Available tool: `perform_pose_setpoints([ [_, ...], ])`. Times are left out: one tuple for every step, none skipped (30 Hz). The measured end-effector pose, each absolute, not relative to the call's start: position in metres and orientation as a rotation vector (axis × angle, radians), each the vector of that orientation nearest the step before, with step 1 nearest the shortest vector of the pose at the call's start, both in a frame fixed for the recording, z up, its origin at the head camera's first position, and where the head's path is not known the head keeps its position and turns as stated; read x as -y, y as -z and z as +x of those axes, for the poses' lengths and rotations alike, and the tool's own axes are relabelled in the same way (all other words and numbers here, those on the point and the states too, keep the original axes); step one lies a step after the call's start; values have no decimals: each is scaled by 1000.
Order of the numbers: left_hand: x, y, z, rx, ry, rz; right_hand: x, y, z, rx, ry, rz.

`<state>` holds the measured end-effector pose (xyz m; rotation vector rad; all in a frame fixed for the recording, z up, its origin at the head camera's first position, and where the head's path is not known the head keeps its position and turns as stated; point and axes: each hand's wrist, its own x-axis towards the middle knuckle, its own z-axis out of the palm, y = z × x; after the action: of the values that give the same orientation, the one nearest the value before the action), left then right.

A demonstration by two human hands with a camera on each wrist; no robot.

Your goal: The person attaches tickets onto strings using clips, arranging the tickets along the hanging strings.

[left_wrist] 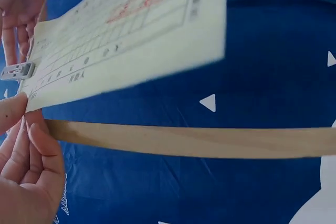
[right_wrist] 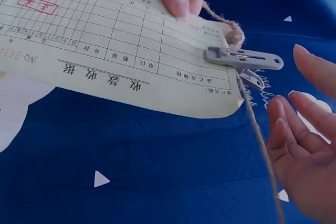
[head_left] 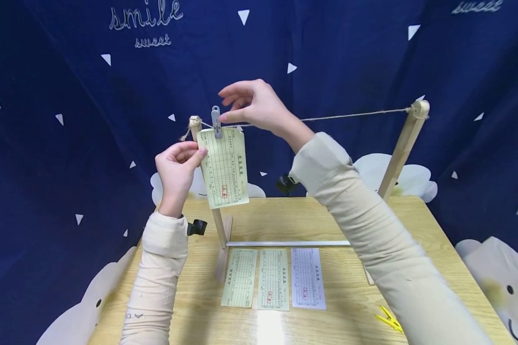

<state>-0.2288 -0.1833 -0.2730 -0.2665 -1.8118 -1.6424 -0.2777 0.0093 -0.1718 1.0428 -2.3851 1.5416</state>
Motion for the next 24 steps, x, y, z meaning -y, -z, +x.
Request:
perform_pose_setpoints([
  [183,273,-228,1818,1635,-262,-11,172,-276,2370,-1555,1041],
  [184,274,-228,1825,1627,-257,-14,173,-275,2358,-1560,1042],
  [184,274,-227,1832,1621,-249,-16,174,-274,2343,-1564,1046],
  [184,274,-226,1838,1616,-244,-19,174,-272,2332,-1566,1051],
  [184,274,-224,1848,1605,-236,-21,175,-270,2323,-1564,1056],
  [183,273,-221,1858,1589,-231,-24,175,-268,2312,-1570,1060],
  [183,272,-218,1868,1566,-227,-26,175,-266,2299,-1569,1069],
  [182,271,-215,1878,1544,-227,-28,176,-264,2284,-1570,1080],
  [181,270,-212,1890,1519,-228,-30,176,-262,2268,-1577,1091],
  [181,269,-209,1902,1495,-229,-32,177,-260,2254,-1582,1100],
  [180,268,-206,1917,1469,-228,-33,178,-258,2242,-1586,1106],
  [179,267,-204,1929,1451,-228,-35,179,-256,2231,-1593,1112],
  [179,267,-203,1939,1437,-227,-37,180,-255,2219,-1596,1119],
  [180,268,-202,1949,1429,-224,-39,181,-253,2214,-1601,1120],
  [180,269,-201,1958,1422,-220,-41,182,-252,2210,-1608,1120],
  [180,270,-201,1963,1418,-216,-42,184,-251,2208,-1612,1119],
  [181,271,-201,1968,1416,-213,-44,185,-249,2202,-1620,1117],
  [181,273,-200,1969,1417,-211,-46,187,-248,2196,-1631,1116],
  [182,274,-200,1971,1417,-210,-48,188,-247,2191,-1636,1113],
  [182,275,-200,1970,1421,-212,-49,189,-245,2183,-1647,1111],
  [183,276,-200,1968,1427,-216,-51,190,-244,2172,-1664,1110],
  [183,278,-200,1964,1435,-220,-52,192,-243,2161,-1681,1108],
  [184,279,-200,1962,1438,-225,-54,192,-241,2150,-1698,1108],
  [185,280,-200,1957,1443,-230,-55,194,-240,2143,-1707,1109],
])
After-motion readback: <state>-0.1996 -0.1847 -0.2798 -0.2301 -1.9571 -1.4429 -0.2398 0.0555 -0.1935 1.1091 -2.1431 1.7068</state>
